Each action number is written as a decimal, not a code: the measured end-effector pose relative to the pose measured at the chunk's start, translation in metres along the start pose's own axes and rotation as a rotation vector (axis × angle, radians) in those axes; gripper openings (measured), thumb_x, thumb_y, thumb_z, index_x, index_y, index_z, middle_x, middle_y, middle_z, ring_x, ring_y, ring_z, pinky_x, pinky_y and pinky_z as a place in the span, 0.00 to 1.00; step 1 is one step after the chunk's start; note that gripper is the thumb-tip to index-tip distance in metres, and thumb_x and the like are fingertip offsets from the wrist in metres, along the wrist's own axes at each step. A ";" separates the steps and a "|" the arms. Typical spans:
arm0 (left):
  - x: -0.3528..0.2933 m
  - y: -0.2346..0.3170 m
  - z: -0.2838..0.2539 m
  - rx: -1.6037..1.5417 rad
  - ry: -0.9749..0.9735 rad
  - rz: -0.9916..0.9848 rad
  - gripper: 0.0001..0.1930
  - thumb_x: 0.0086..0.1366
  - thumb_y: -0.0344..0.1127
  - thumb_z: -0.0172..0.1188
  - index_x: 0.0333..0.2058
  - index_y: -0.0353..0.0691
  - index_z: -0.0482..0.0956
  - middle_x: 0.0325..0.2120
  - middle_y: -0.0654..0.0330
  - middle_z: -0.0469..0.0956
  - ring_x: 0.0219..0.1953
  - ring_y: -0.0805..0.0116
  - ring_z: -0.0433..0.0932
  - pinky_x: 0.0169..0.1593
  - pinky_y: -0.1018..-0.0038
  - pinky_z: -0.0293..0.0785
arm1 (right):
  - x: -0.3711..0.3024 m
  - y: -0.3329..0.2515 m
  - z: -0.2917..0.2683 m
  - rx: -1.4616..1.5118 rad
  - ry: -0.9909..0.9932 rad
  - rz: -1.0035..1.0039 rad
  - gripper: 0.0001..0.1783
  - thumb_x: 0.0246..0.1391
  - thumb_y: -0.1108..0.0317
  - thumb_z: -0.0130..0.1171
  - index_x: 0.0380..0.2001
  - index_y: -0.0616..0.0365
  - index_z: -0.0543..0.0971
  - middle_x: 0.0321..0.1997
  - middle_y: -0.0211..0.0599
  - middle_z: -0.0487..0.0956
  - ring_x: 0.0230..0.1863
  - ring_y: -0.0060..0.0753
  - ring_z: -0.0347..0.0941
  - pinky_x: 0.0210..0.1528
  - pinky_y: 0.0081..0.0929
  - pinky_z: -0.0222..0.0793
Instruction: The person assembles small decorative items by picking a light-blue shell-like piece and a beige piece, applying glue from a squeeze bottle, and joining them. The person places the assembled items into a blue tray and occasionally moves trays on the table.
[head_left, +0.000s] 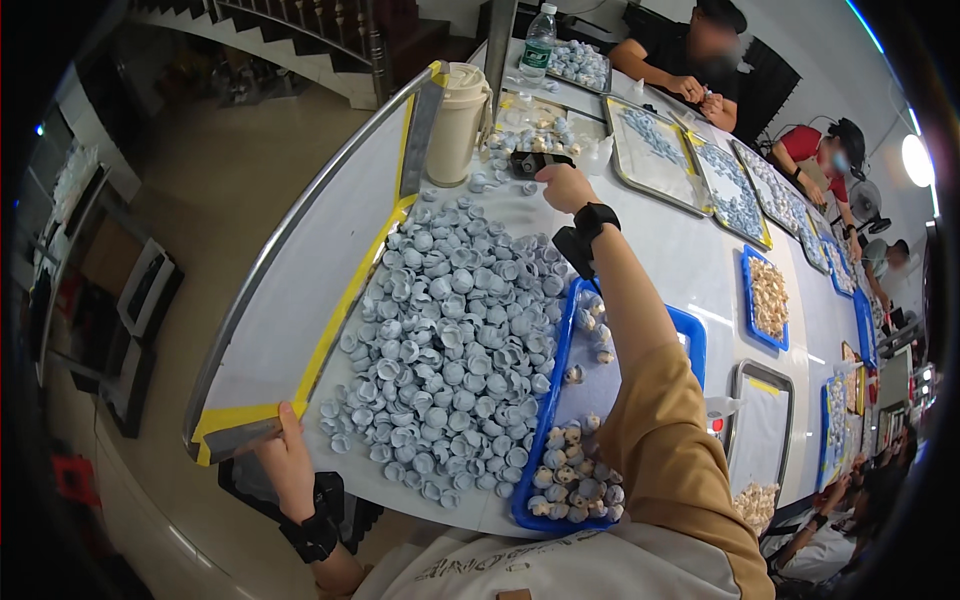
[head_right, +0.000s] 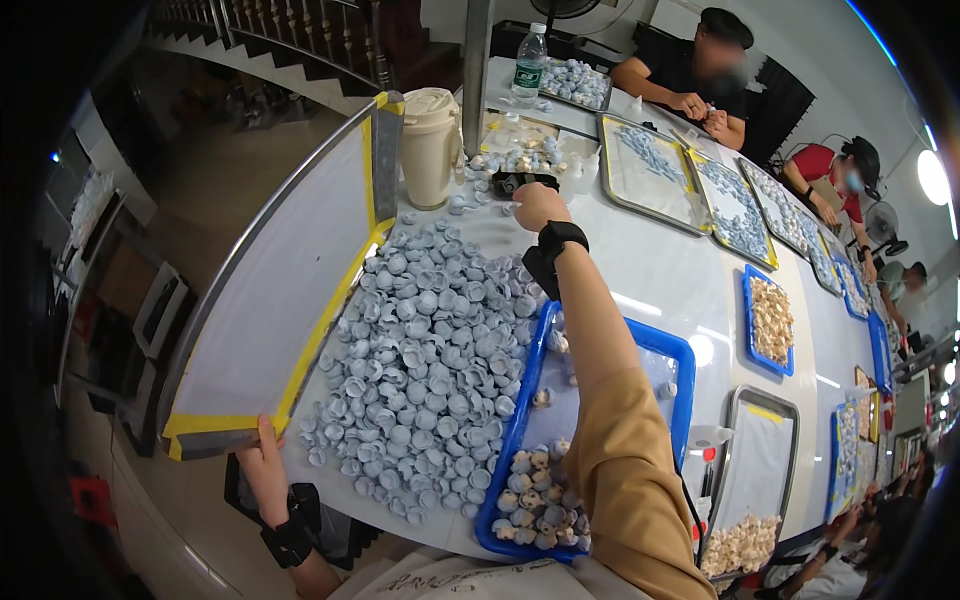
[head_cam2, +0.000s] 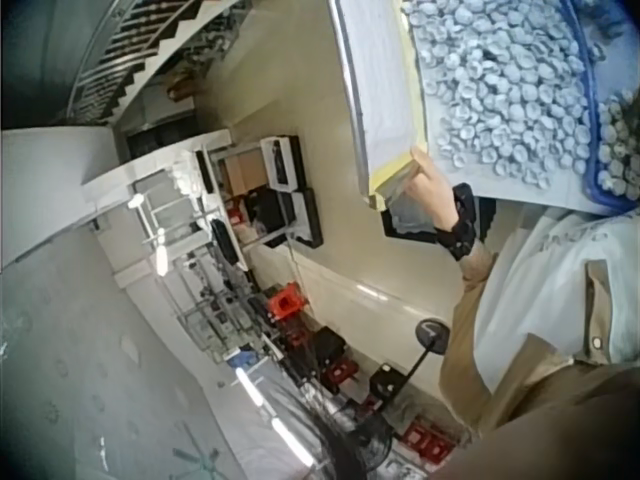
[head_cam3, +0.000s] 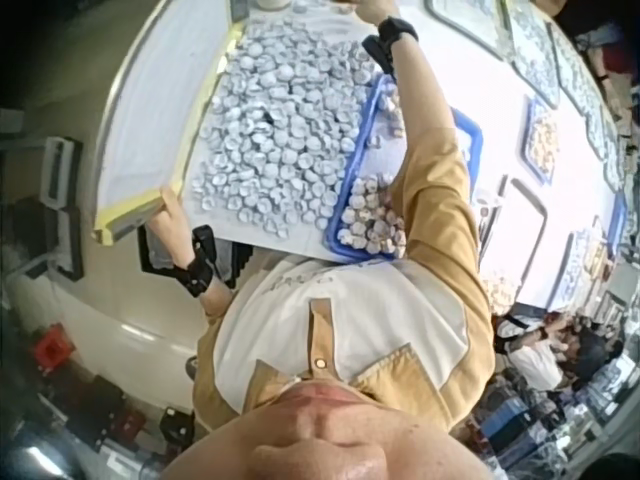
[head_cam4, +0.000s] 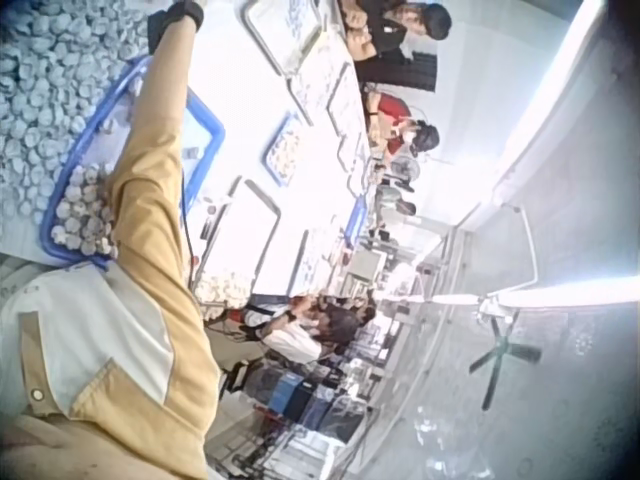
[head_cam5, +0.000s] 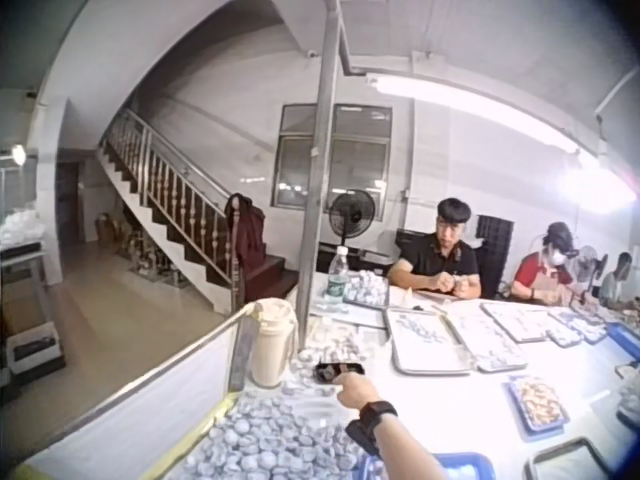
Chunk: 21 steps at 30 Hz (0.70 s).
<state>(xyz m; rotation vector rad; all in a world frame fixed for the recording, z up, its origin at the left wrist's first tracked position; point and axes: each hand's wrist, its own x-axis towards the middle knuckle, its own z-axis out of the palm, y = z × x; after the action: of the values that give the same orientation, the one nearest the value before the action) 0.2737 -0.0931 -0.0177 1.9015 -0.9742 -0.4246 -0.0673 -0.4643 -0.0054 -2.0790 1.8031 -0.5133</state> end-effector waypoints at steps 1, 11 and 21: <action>0.001 0.000 0.000 -0.014 -0.006 -0.010 0.18 0.65 0.40 0.48 0.40 0.24 0.69 0.35 0.52 0.73 0.33 0.69 0.75 0.32 0.76 0.76 | 0.002 0.004 0.003 -0.045 -0.009 -0.053 0.17 0.41 0.71 0.53 0.38 0.49 0.79 0.44 0.44 0.76 0.47 0.43 0.71 0.51 0.34 0.66; 0.000 0.011 0.005 -0.043 0.063 0.055 0.19 0.66 0.38 0.46 0.34 0.19 0.71 0.29 0.49 0.75 0.28 0.67 0.77 0.32 0.75 0.76 | -0.001 -0.013 0.007 -0.085 -0.169 -0.050 0.12 0.40 0.70 0.52 0.32 0.54 0.80 0.40 0.47 0.77 0.44 0.47 0.73 0.48 0.38 0.67; 0.000 0.008 0.007 -0.065 0.114 0.050 0.18 0.66 0.38 0.47 0.34 0.21 0.71 0.26 0.53 0.75 0.27 0.69 0.75 0.32 0.75 0.74 | -0.007 -0.085 0.043 -0.055 -0.182 -0.421 0.18 0.44 0.64 0.44 0.35 0.59 0.77 0.38 0.54 0.76 0.44 0.53 0.72 0.50 0.42 0.65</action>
<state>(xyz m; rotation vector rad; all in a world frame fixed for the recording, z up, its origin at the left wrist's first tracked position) 0.2653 -0.0990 -0.0142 1.8181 -0.9197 -0.3110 0.0260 -0.4449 -0.0031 -2.4664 1.2960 -0.3651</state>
